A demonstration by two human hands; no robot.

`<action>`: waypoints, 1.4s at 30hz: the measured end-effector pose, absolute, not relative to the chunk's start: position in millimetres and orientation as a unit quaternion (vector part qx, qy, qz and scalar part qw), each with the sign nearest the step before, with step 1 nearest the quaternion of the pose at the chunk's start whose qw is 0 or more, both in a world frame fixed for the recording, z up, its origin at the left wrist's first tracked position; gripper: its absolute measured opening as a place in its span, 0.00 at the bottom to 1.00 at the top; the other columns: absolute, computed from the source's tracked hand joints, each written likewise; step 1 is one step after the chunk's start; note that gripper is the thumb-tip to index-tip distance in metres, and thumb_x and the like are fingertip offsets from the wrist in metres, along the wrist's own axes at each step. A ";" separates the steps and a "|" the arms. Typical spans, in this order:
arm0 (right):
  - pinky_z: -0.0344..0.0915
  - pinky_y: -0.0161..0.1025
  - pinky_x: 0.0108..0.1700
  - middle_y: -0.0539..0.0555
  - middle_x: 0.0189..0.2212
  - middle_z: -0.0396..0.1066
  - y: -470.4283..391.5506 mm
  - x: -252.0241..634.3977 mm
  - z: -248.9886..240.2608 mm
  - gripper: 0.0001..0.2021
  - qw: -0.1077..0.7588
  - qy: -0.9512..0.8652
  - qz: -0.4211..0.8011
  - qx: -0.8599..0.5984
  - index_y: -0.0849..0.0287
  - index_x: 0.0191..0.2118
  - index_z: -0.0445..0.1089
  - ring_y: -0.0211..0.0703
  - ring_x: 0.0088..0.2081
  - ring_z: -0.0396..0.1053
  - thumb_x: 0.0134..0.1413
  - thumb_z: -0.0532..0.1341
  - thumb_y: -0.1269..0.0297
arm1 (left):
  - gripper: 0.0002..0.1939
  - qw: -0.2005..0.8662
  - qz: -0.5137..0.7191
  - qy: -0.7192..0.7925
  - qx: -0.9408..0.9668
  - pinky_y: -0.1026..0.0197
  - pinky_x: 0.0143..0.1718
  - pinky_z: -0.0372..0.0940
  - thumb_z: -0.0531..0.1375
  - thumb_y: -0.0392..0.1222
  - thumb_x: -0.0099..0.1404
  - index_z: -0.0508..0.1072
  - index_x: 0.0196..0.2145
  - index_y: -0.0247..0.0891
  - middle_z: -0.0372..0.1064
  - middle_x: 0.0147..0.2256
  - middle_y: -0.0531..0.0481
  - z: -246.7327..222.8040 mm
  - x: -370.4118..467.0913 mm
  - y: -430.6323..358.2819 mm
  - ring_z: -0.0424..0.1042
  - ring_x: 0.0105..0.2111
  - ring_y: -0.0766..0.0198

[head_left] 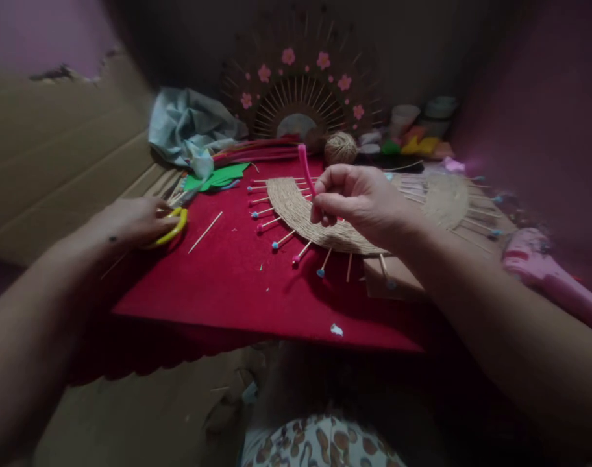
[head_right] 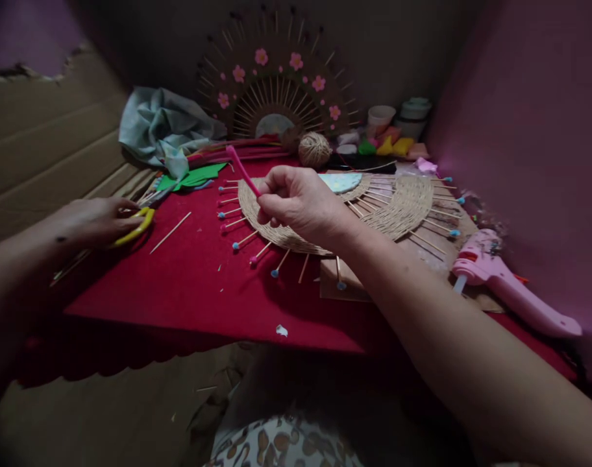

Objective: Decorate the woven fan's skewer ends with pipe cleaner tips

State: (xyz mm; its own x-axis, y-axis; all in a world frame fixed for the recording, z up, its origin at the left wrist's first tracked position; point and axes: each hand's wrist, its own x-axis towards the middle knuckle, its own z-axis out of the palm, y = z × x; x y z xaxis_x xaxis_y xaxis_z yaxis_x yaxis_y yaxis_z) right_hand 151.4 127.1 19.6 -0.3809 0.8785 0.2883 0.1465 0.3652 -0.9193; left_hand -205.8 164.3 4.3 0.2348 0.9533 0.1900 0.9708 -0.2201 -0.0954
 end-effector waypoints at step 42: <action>0.60 0.40 0.39 0.56 0.34 0.66 79.5 204.4 -17.4 0.06 0.260 -0.907 0.084 -0.321 0.61 0.29 0.71 0.42 0.37 0.61 0.52 0.58 0.76 | 0.13 -0.092 -0.092 -0.091 -0.987 0.62 0.38 0.60 0.52 0.32 0.65 0.73 0.27 0.36 0.69 0.34 0.48 10.3 7.0 119.8 0.67 0.35 0.65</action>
State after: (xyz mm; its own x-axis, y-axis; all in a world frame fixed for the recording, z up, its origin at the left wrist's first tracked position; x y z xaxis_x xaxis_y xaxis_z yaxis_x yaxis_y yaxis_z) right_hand 204.4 79.5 -17.4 -0.6591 0.6251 0.4181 0.5377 0.7804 -0.3192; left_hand 7.0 119.8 10.3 0.9665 0.1967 0.1651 0.1629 -0.9666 0.1980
